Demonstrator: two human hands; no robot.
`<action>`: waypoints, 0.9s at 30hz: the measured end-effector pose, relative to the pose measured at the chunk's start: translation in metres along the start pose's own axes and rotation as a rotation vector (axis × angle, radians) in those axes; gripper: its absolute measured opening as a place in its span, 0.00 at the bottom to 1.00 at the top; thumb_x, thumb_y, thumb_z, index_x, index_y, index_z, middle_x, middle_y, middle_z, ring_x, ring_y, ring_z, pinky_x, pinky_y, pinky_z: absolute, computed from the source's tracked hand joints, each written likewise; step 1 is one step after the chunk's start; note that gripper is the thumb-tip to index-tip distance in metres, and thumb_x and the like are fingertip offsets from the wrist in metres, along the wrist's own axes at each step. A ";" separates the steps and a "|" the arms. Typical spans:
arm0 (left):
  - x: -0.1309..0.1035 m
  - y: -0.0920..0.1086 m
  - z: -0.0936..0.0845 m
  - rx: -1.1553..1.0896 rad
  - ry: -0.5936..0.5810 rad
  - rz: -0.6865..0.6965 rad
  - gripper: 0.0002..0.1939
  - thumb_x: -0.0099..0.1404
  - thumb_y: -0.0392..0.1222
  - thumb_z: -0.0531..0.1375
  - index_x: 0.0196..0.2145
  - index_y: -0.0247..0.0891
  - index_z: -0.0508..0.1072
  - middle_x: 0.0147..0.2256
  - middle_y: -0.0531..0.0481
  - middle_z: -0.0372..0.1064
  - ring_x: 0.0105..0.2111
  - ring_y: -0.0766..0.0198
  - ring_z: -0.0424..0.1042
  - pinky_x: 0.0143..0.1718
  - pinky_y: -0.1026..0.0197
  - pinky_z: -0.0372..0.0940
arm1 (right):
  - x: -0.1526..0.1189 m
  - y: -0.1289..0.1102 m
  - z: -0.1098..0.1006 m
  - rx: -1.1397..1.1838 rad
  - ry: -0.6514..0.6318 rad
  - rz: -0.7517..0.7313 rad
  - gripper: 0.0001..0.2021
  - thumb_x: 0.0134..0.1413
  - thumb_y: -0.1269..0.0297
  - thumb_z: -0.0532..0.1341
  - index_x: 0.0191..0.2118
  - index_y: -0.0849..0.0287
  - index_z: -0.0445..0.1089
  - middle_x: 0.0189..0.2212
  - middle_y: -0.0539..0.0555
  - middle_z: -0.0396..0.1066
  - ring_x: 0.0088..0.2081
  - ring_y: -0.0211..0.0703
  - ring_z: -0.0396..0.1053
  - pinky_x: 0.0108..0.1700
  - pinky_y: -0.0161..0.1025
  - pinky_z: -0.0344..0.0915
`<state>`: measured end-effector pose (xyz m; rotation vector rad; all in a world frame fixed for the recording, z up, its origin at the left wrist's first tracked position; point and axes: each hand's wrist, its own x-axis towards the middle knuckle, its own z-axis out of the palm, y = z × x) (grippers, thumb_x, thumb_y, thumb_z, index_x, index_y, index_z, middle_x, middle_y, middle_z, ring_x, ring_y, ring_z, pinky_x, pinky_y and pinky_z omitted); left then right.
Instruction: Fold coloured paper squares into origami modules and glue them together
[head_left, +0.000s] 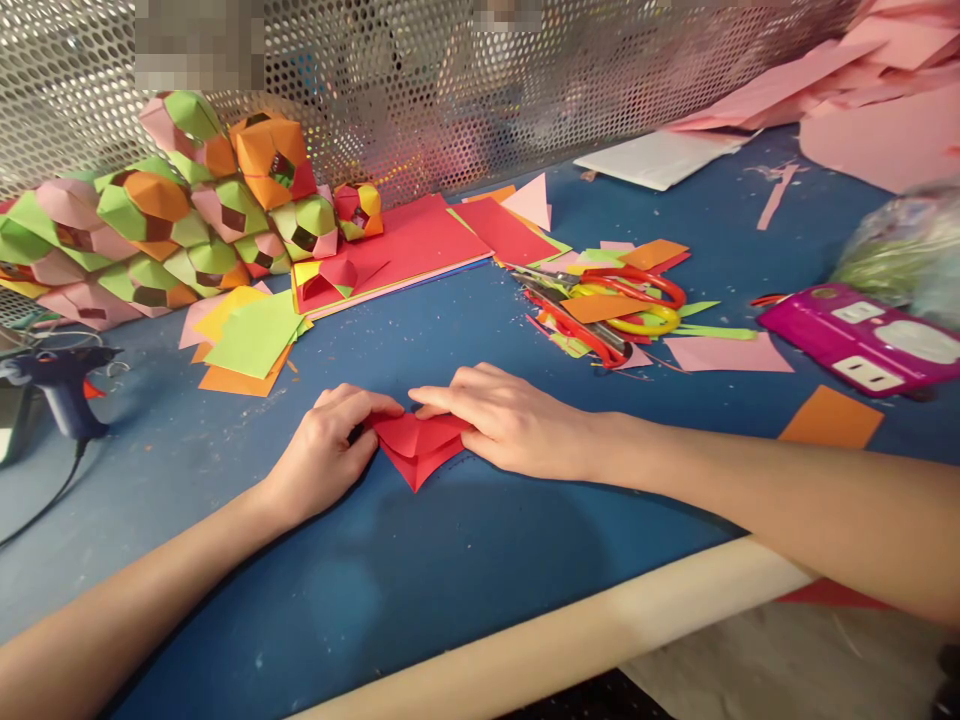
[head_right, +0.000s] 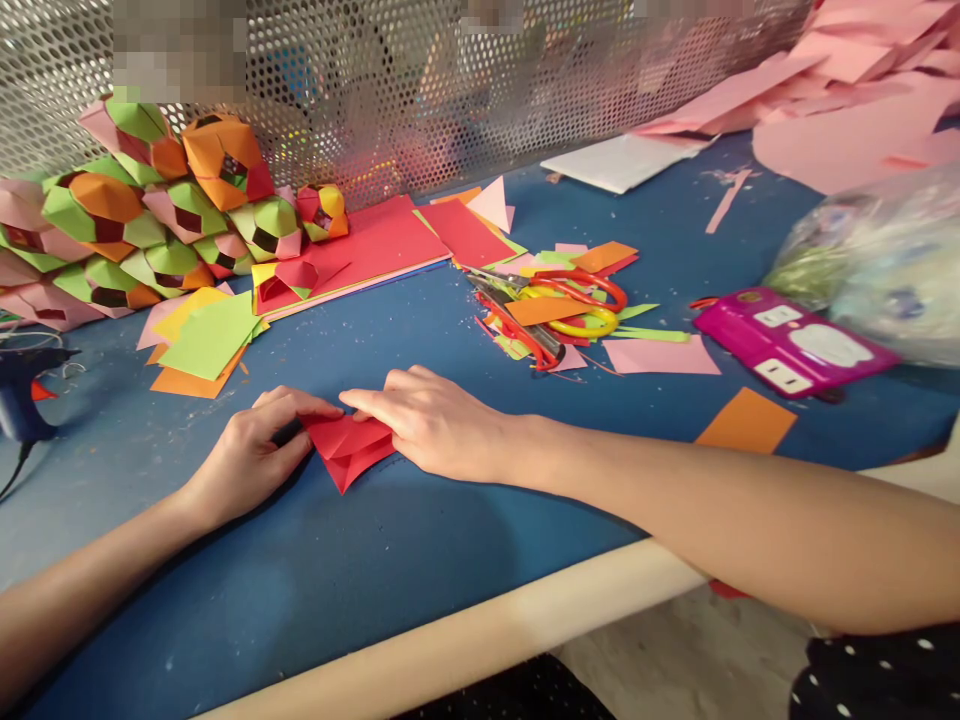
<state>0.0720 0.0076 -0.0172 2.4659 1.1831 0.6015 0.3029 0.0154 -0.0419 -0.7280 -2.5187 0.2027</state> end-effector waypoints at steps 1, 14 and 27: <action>0.000 0.000 0.000 0.012 -0.001 0.009 0.17 0.59 0.27 0.51 0.42 0.40 0.70 0.39 0.49 0.72 0.41 0.62 0.68 0.45 0.55 0.62 | 0.000 0.000 -0.001 -0.016 -0.010 -0.005 0.25 0.50 0.82 0.49 0.56 0.68 0.58 0.40 0.61 0.71 0.41 0.46 0.65 0.43 0.46 0.63; -0.003 -0.001 -0.005 0.317 0.028 0.152 0.08 0.63 0.34 0.53 0.40 0.37 0.69 0.32 0.47 0.73 0.33 0.61 0.68 0.37 0.56 0.60 | 0.000 -0.006 -0.020 -0.204 -0.082 0.003 0.14 0.53 0.78 0.51 0.43 0.66 0.69 0.29 0.59 0.68 0.35 0.46 0.62 0.40 0.42 0.59; -0.003 -0.005 -0.004 0.302 0.080 0.117 0.09 0.62 0.36 0.55 0.41 0.36 0.69 0.33 0.47 0.72 0.34 0.60 0.69 0.38 0.56 0.61 | -0.002 -0.006 -0.025 -0.258 -0.030 0.010 0.12 0.55 0.75 0.53 0.42 0.65 0.71 0.28 0.57 0.71 0.32 0.44 0.66 0.44 0.44 0.60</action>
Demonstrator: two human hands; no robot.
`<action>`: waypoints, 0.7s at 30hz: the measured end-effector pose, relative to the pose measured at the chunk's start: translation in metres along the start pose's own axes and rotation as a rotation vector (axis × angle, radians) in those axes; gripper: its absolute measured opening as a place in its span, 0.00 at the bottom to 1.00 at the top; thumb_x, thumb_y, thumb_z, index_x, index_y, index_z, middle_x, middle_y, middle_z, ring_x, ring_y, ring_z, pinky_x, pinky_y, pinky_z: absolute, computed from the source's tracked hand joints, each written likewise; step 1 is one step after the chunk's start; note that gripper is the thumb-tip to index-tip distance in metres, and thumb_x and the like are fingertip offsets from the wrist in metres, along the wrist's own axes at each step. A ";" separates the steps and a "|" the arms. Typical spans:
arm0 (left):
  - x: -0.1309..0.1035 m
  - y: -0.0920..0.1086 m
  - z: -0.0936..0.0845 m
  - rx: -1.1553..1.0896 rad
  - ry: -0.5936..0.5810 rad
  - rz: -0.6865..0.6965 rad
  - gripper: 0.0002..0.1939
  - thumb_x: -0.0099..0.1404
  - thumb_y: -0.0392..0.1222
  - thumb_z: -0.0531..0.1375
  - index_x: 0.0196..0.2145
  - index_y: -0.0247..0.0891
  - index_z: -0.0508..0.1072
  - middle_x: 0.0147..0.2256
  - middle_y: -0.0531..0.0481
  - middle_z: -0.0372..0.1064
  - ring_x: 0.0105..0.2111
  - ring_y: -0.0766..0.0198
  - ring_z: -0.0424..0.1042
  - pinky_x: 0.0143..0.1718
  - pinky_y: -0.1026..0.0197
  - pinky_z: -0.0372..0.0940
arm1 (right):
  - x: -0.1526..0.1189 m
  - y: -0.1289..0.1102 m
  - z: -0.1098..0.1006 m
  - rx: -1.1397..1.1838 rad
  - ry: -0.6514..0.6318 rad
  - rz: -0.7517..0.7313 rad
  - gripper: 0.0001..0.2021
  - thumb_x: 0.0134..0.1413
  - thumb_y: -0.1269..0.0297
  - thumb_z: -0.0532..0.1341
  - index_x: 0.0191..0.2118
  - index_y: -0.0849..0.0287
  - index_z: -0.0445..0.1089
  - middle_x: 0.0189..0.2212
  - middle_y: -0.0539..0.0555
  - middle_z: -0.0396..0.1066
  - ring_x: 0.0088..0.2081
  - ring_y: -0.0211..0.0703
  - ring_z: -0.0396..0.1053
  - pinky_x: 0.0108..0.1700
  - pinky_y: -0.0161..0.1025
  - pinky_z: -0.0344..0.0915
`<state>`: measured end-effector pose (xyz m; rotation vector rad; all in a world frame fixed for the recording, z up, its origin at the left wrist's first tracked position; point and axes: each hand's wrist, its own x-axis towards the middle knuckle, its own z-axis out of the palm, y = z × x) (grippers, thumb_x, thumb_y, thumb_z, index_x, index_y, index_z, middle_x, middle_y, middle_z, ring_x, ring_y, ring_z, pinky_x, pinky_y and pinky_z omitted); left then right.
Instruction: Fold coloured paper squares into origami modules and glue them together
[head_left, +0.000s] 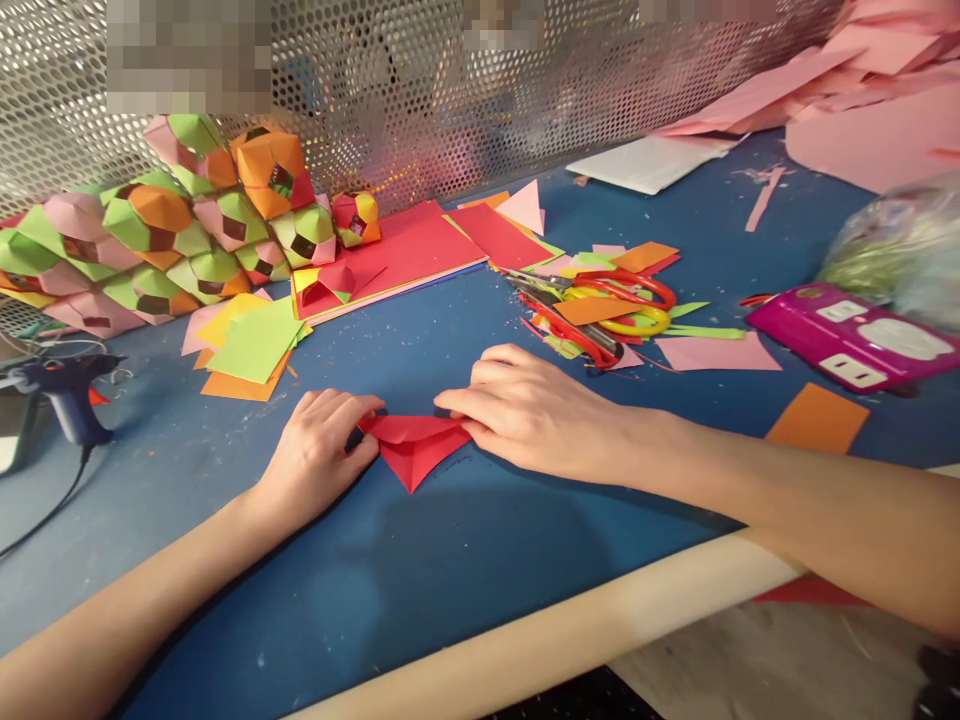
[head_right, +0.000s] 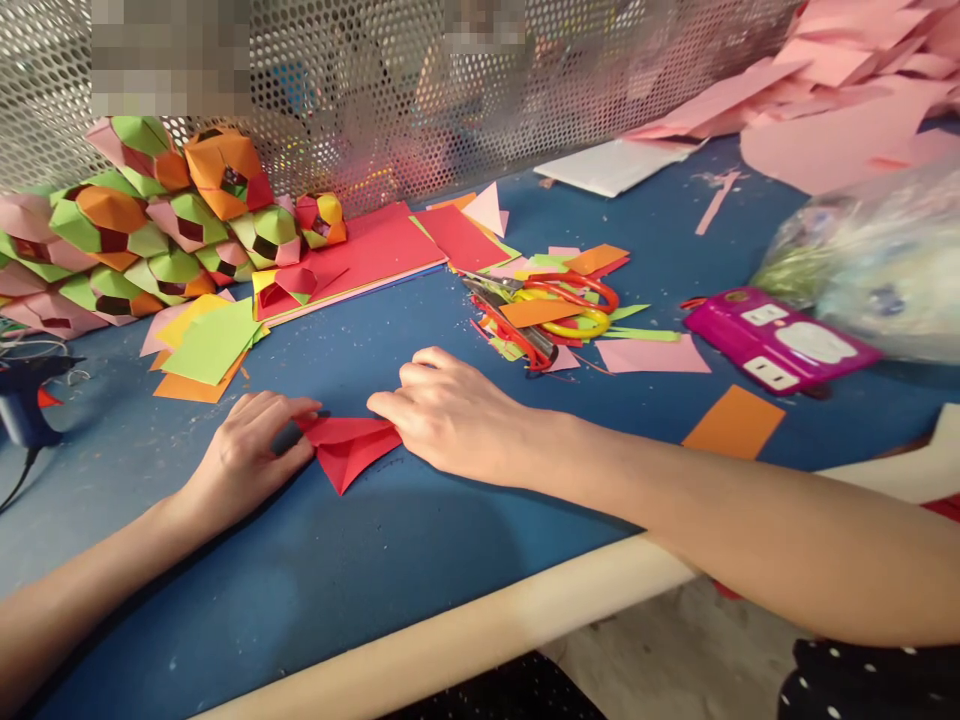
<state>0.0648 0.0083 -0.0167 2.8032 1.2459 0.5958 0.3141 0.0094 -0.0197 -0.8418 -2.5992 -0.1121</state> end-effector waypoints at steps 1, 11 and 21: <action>0.000 0.001 0.000 -0.023 0.010 -0.033 0.10 0.62 0.37 0.55 0.41 0.36 0.69 0.33 0.47 0.72 0.34 0.60 0.69 0.38 0.57 0.61 | 0.000 0.002 0.002 0.048 0.038 0.042 0.12 0.55 0.74 0.53 0.43 0.64 0.70 0.28 0.57 0.71 0.32 0.43 0.66 0.43 0.44 0.61; 0.003 0.023 -0.004 -0.645 0.018 -0.586 0.05 0.60 0.41 0.57 0.32 0.38 0.67 0.24 0.56 0.64 0.23 0.69 0.62 0.25 0.68 0.59 | 0.011 0.005 0.012 0.882 0.207 0.585 0.16 0.51 0.68 0.58 0.47 0.60 0.62 0.36 0.54 0.70 0.32 0.37 0.69 0.37 0.37 0.68; 0.002 0.032 0.004 -1.274 0.055 -0.683 0.10 0.60 0.40 0.60 0.40 0.39 0.67 0.39 0.50 0.71 0.39 0.62 0.70 0.40 0.60 0.65 | 0.017 -0.008 0.007 1.329 0.210 0.699 0.20 0.46 0.73 0.59 0.48 0.57 0.58 0.46 0.56 0.66 0.36 0.35 0.70 0.39 0.36 0.70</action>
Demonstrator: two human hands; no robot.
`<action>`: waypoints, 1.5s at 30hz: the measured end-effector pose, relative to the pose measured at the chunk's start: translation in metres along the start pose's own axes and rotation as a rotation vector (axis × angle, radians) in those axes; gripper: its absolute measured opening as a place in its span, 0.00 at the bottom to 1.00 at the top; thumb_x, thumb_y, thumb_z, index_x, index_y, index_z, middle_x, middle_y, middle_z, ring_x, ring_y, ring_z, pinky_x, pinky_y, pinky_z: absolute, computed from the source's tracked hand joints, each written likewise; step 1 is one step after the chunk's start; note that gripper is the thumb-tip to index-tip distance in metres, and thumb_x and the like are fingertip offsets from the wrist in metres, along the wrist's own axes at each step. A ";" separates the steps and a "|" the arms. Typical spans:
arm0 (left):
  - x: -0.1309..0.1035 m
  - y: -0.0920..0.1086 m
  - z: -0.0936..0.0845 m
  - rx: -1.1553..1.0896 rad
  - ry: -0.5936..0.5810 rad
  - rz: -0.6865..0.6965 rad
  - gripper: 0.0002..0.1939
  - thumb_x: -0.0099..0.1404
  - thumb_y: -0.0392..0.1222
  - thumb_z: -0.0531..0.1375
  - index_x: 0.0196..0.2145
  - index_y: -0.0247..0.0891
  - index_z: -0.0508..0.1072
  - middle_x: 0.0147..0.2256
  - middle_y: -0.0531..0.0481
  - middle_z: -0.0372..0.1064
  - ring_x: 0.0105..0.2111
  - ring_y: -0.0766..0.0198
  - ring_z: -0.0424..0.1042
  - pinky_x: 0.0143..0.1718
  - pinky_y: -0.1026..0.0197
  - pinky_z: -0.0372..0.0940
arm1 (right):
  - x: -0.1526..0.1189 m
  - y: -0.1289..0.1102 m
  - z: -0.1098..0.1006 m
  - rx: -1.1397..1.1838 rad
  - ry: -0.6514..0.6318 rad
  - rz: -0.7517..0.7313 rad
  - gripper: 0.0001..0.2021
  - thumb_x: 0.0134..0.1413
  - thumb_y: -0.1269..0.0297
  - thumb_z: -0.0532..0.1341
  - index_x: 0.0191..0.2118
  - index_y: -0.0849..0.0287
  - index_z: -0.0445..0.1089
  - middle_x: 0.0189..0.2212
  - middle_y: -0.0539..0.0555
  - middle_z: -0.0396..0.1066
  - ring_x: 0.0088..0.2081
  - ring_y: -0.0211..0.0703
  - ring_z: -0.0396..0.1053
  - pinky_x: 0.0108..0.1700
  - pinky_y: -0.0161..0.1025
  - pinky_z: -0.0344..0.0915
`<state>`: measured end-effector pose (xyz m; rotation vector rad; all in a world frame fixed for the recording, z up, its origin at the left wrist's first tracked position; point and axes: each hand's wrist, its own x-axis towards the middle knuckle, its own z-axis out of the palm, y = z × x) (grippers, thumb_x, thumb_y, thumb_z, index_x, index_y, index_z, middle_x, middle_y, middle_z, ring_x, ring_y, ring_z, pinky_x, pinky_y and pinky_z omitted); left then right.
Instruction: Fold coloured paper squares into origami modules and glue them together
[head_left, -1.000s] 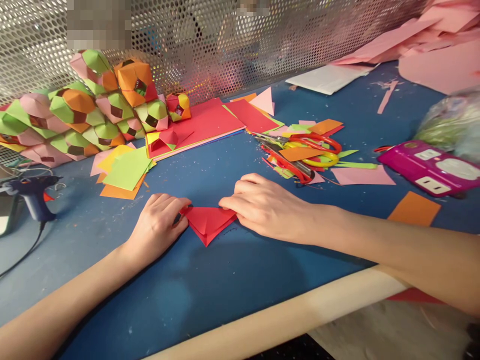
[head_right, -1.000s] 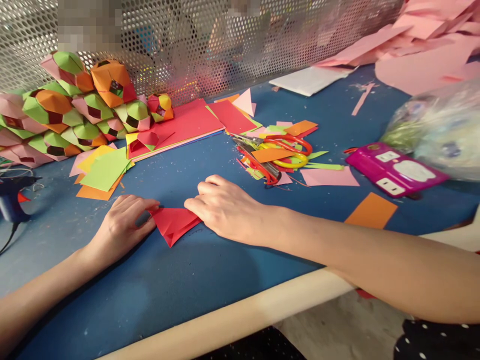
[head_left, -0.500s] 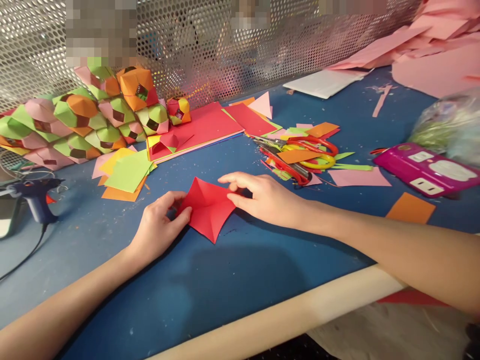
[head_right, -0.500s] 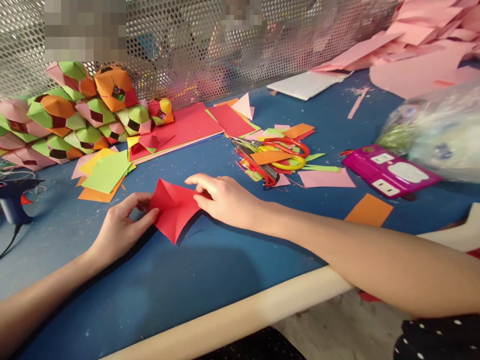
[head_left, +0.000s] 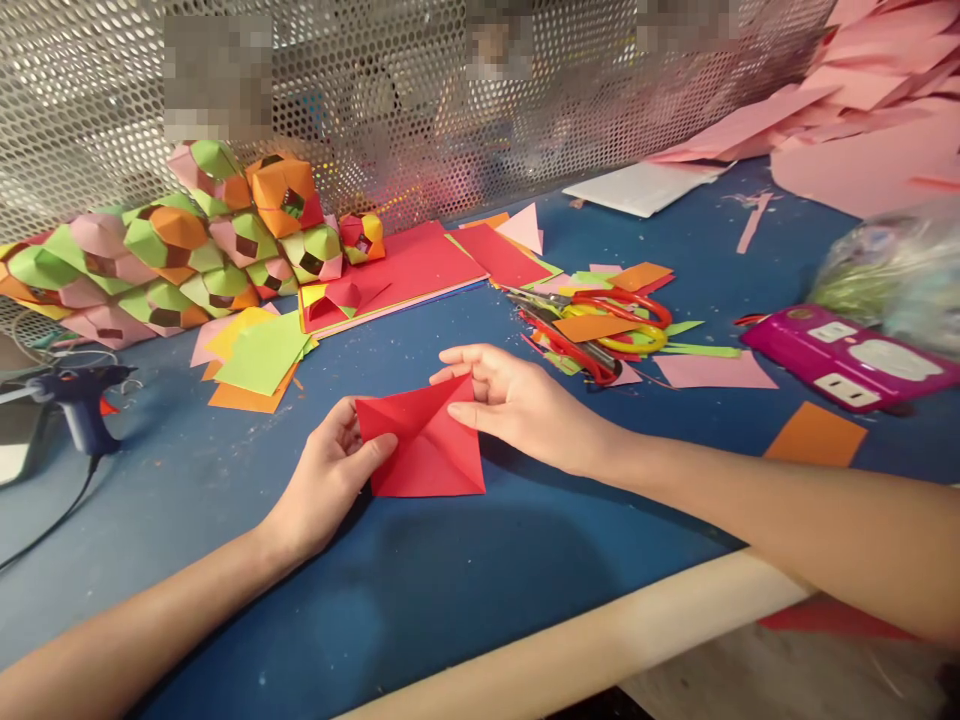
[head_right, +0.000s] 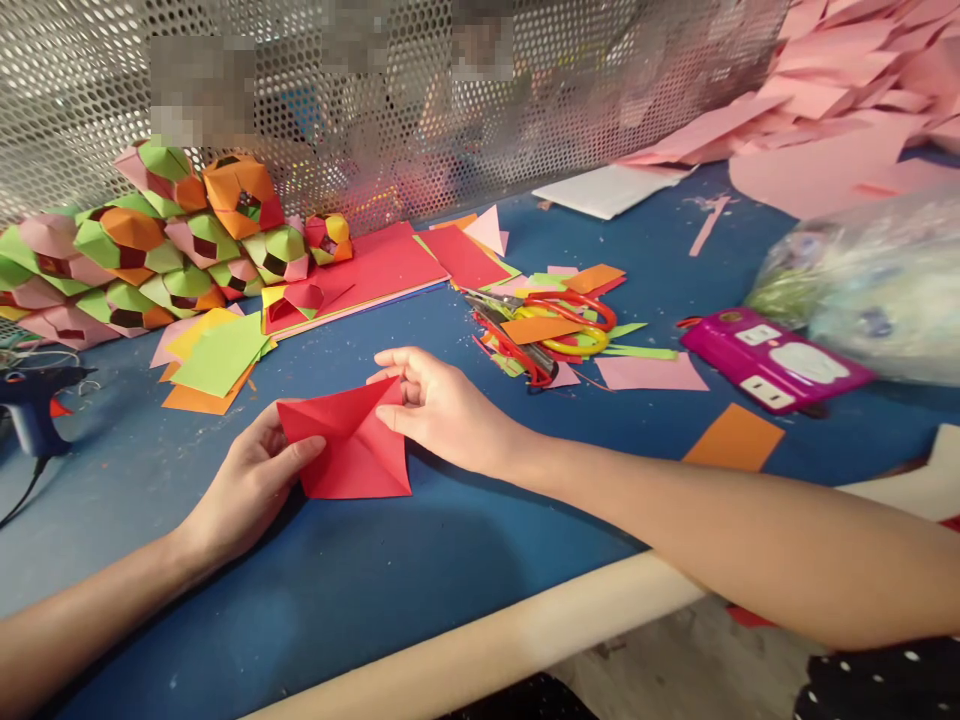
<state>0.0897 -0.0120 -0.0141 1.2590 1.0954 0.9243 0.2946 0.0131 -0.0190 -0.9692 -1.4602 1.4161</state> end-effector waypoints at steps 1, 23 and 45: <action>-0.001 0.000 0.001 -0.032 -0.020 -0.019 0.10 0.60 0.40 0.60 0.40 0.38 0.67 0.39 0.49 0.71 0.39 0.61 0.70 0.41 0.60 0.65 | -0.001 -0.002 0.001 0.013 0.007 0.015 0.20 0.46 0.73 0.59 0.47 0.58 0.59 0.46 0.56 0.66 0.36 0.35 0.69 0.39 0.36 0.69; -0.004 0.001 0.004 0.005 -0.021 -0.073 0.12 0.59 0.42 0.61 0.41 0.37 0.69 0.39 0.48 0.73 0.35 0.63 0.72 0.36 0.62 0.68 | -0.007 -0.002 0.011 -0.231 0.025 0.031 0.16 0.50 0.65 0.60 0.46 0.58 0.63 0.34 0.51 0.69 0.30 0.36 0.67 0.32 0.35 0.65; -0.002 -0.004 -0.004 -0.208 0.041 0.091 0.13 0.57 0.35 0.57 0.42 0.36 0.67 0.41 0.47 0.72 0.36 0.60 0.72 0.40 0.58 0.66 | 0.001 0.008 0.029 -0.190 0.039 -0.067 0.10 0.56 0.57 0.56 0.32 0.59 0.64 0.27 0.48 0.65 0.30 0.36 0.63 0.33 0.34 0.61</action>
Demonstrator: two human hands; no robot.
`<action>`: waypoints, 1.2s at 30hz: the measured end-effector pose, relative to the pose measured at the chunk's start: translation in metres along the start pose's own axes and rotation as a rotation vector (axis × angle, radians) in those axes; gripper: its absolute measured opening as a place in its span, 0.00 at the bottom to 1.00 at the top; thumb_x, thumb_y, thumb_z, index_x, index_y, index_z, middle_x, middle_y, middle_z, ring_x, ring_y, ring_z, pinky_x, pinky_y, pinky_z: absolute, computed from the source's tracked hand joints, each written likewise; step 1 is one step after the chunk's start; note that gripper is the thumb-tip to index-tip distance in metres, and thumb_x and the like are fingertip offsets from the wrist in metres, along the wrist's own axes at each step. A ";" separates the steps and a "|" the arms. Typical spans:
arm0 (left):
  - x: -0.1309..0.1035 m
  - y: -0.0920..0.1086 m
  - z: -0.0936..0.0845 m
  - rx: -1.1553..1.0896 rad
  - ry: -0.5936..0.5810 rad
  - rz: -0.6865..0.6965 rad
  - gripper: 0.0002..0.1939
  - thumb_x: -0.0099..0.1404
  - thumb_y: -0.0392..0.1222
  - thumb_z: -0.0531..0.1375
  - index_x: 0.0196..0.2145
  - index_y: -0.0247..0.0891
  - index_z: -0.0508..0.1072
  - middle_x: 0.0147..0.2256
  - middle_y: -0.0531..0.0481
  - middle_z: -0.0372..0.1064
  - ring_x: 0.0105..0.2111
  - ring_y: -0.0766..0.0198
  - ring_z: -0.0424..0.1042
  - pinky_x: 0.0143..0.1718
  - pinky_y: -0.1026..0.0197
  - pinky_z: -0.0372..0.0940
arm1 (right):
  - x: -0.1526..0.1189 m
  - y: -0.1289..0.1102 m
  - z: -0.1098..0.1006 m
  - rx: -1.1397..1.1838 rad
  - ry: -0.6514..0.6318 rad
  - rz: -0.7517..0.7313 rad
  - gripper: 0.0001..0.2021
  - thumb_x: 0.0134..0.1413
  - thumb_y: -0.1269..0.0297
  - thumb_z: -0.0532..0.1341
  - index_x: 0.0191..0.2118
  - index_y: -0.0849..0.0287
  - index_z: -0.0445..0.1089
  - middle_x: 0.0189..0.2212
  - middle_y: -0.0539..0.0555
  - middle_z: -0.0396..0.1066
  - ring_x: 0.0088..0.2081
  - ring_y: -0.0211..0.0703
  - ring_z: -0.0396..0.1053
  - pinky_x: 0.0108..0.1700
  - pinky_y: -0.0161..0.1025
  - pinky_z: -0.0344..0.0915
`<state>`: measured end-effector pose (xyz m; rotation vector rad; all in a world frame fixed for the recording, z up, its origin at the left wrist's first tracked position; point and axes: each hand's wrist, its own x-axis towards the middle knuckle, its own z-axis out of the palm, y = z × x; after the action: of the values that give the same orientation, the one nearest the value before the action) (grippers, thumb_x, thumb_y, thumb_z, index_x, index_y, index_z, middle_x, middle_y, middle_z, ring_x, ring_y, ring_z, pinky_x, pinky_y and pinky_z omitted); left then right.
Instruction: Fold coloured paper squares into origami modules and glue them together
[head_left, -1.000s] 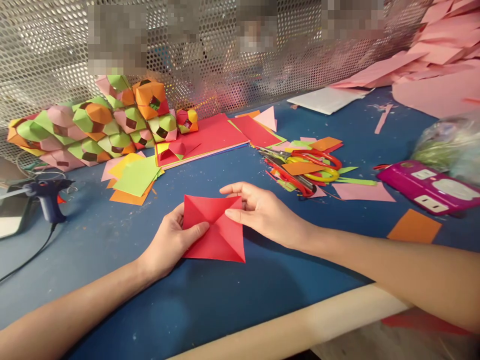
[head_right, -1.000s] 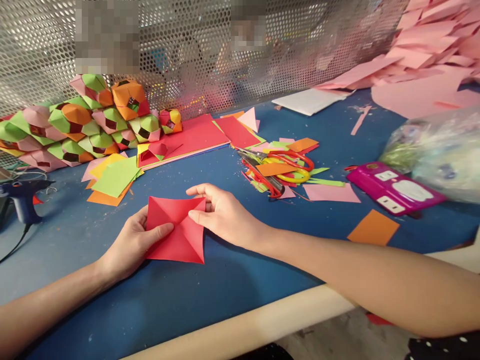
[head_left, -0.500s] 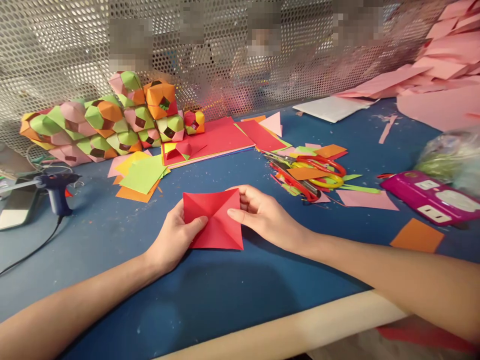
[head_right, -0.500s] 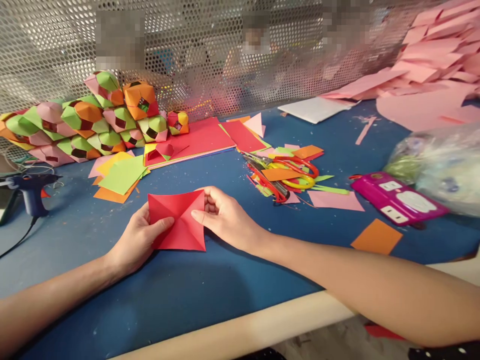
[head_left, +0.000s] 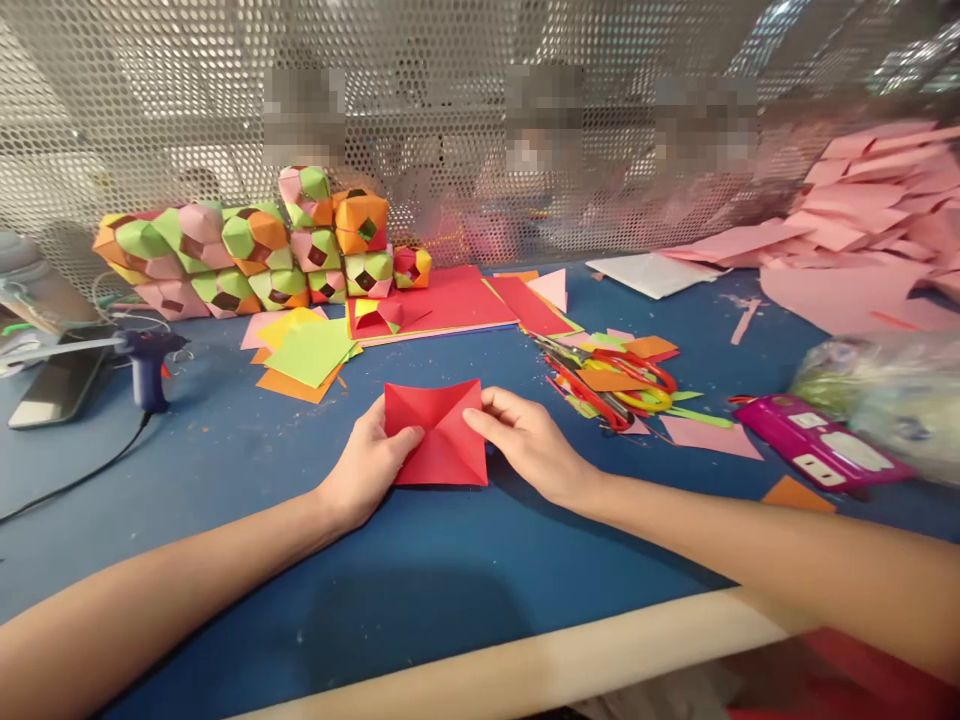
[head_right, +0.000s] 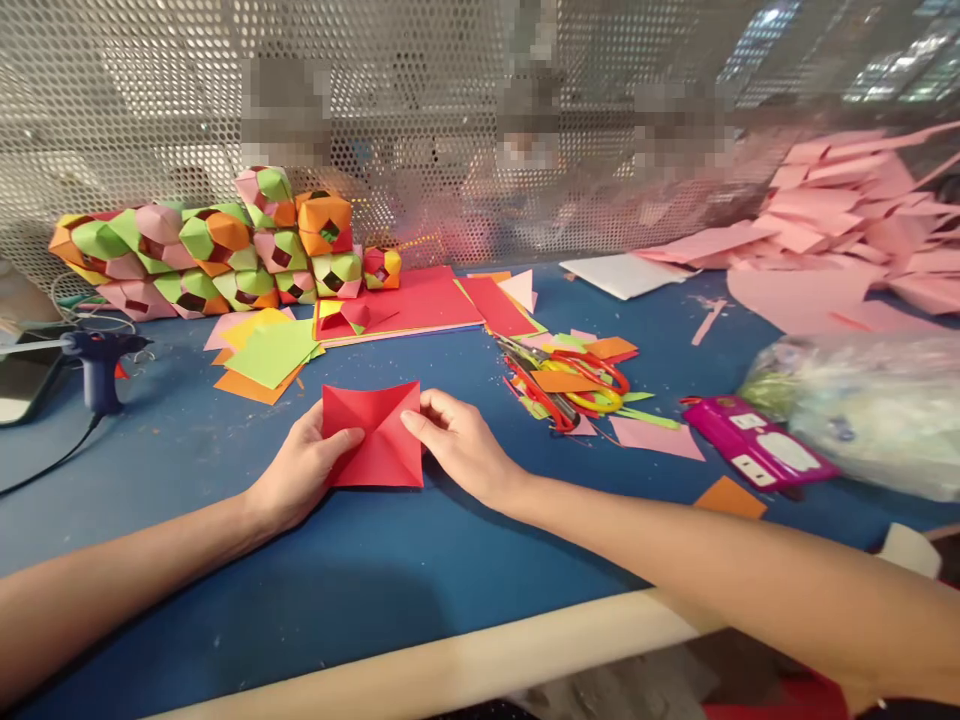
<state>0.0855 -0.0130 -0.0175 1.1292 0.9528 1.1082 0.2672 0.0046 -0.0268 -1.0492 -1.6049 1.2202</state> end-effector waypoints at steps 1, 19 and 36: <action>0.000 0.000 -0.001 -0.008 -0.002 0.008 0.12 0.57 0.35 0.56 0.41 0.36 0.67 0.40 0.47 0.72 0.36 0.61 0.71 0.39 0.59 0.65 | 0.003 -0.002 0.002 0.014 0.000 -0.004 0.09 0.55 0.57 0.56 0.33 0.59 0.64 0.28 0.48 0.65 0.30 0.36 0.63 0.34 0.34 0.62; -0.001 -0.003 -0.013 0.364 0.074 0.168 0.16 0.65 0.46 0.49 0.46 0.38 0.68 0.35 0.49 0.67 0.37 0.61 0.65 0.39 0.61 0.61 | 0.029 -0.009 0.032 -0.049 0.153 -0.163 0.10 0.50 0.58 0.60 0.33 0.59 0.63 0.26 0.49 0.68 0.28 0.36 0.66 0.31 0.33 0.63; -0.005 0.003 -0.005 0.326 -0.028 0.100 0.12 0.63 0.50 0.54 0.31 0.37 0.65 0.29 0.55 0.60 0.29 0.67 0.59 0.32 0.66 0.58 | 0.011 -0.025 0.025 -0.131 0.058 -0.196 0.07 0.52 0.60 0.60 0.30 0.58 0.67 0.25 0.48 0.69 0.28 0.36 0.67 0.33 0.34 0.64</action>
<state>0.0790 -0.0171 -0.0152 1.4664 1.0915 1.0362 0.2369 0.0035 -0.0055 -0.9729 -1.7166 0.9574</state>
